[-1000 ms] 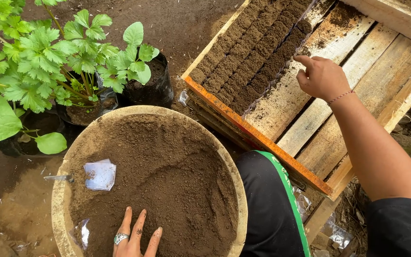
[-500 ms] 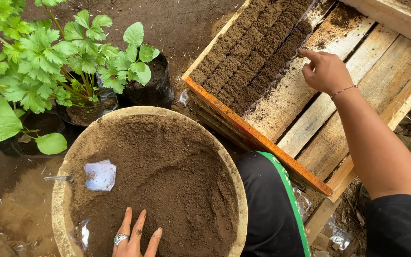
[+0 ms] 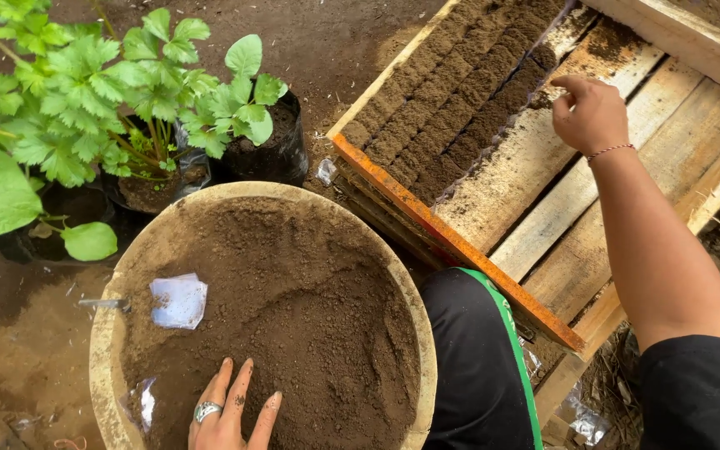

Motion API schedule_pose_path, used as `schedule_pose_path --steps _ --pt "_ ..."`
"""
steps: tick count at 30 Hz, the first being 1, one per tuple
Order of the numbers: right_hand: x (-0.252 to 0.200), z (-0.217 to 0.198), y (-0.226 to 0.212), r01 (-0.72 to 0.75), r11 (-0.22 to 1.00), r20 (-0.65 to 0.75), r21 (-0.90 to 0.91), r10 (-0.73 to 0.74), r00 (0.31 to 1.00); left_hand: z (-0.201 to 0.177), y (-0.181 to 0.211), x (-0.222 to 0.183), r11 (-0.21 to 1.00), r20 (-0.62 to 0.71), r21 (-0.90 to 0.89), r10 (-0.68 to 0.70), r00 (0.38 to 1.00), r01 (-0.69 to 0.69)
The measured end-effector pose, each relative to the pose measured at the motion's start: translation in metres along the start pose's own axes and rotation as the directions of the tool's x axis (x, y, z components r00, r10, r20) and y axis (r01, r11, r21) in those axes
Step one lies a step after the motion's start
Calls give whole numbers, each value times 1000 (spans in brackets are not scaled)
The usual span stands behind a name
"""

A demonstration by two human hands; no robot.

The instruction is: A person is preparing seedlings by filling small plastic bags with soil, arranging them in a wooden tray, and handling seed packets.

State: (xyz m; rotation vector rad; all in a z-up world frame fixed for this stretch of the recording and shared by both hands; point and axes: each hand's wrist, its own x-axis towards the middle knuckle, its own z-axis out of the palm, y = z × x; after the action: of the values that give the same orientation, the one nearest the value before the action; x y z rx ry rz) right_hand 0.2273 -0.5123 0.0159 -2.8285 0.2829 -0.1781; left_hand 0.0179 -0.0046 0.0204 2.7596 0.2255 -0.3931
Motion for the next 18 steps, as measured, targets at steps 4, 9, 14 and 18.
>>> schedule_pose_path --steps 4,9,14,18 --pt "37 63 98 201 971 -409 -128 -236 882 -15 -2 -1 917 -329 -33 365 871 -397" --pt "21 69 -15 278 960 -461 36 -230 857 -51 10 -4 955 -165 -102 260 952 -278" --pt "-81 -2 -270 711 703 -340 29 -662 668 -67 10 -4 969 81 -174 190 978 -174" --pt "-130 29 -369 648 552 -19 525 -753 658 -75 2 -9 944 -4 -277 184 983 -178"
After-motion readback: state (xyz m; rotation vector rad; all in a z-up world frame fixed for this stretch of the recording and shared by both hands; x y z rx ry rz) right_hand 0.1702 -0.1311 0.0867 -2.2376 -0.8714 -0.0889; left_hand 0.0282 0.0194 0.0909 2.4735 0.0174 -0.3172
